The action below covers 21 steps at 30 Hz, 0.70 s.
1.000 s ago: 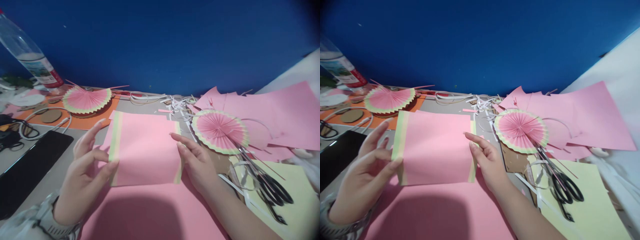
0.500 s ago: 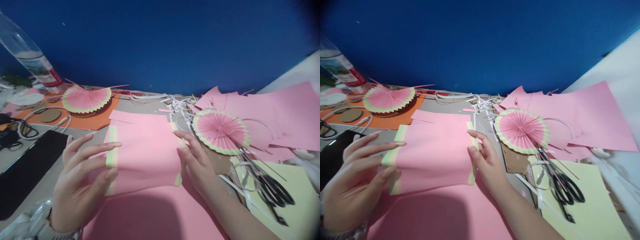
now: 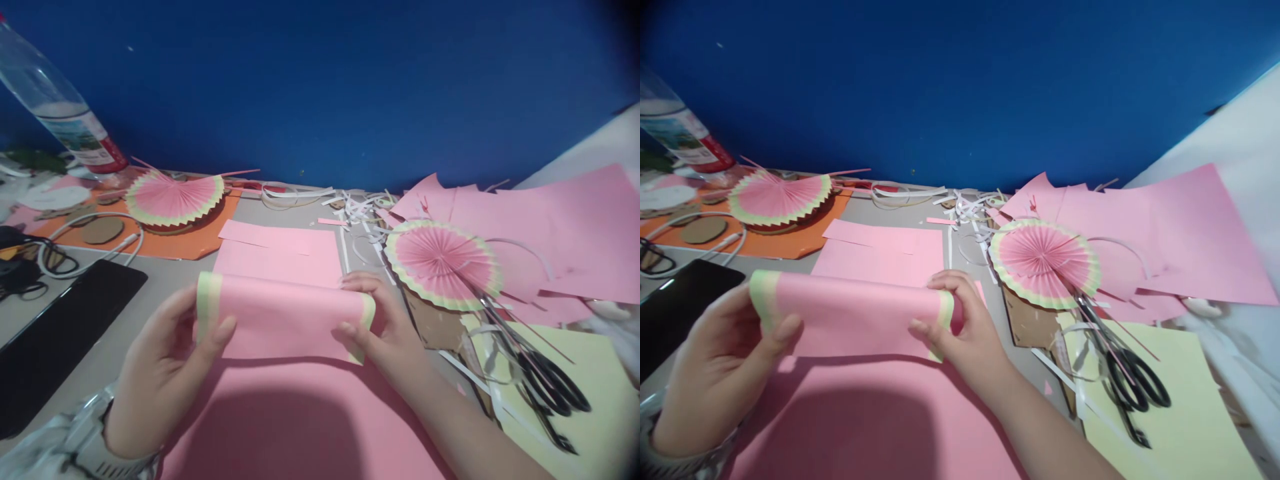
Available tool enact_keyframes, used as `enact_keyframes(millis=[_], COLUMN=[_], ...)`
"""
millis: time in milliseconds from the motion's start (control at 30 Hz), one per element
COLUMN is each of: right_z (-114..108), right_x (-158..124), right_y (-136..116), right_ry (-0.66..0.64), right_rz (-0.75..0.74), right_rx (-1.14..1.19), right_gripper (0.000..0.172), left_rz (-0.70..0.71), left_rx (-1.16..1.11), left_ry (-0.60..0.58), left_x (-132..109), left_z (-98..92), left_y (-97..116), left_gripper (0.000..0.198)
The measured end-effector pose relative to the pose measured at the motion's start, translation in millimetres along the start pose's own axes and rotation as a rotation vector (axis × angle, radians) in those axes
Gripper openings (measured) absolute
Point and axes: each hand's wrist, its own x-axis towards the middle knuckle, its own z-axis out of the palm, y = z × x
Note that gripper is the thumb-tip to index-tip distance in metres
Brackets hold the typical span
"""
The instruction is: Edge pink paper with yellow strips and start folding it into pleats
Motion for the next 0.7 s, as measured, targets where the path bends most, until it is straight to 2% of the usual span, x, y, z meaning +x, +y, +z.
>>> enact_keyframes(millis=[67, 133, 200, 267, 400, 533, 600, 700], right_z=[-0.4, -0.6, -0.4, 0.8, 5.7, 11.1, 13.5, 16.4], right_x=[-1.2, -2.1, -2.9, -4.2, -8.6, -10.1, -9.4, -8.9], right_y=[0.1, 0.9, 1.8, 1.7, -4.1, -11.2, -13.3, -15.7], right_ry=[-0.045, -0.104, -0.208, -0.319, -0.481, -0.524, -0.499, -0.484], right_rz=[0.099, 0.210, 0.272, 0.275, 0.275, 0.325, 0.333, 0.311], right_rx=[0.171, 0.381, 0.560, 0.648, 0.535, 0.343, 0.292, 0.245], right_gripper=[0.032, 0.042, 0.055, 0.060, 0.053, 0.057, 0.056, 0.047], left_rz=[-0.036, -0.065, -0.068, -0.067, -0.066, -0.031, -0.011, -0.042], left_rx=[-0.059, -0.084, -0.071, -0.045, -0.010, 0.031, 0.054, 0.033], left_ry=[0.015, -0.034, -0.130, -0.258, -0.528, -0.728, -0.754, -0.691], left_x=[0.6, 1.5, 2.3, 2.7, 2.5, 1.6, 0.5, -2.2], left_z=[0.7, -0.8, -3.3, -4.3, 3.2, 14.5, 17.1, 17.7], left_y=[-0.8, -3.4, -6.0, -6.4, -1.1, 1.2, -0.4, -3.9], left_gripper=[0.034, 0.036, 0.035, 0.033, 0.033, 0.033, 0.031, 0.037])
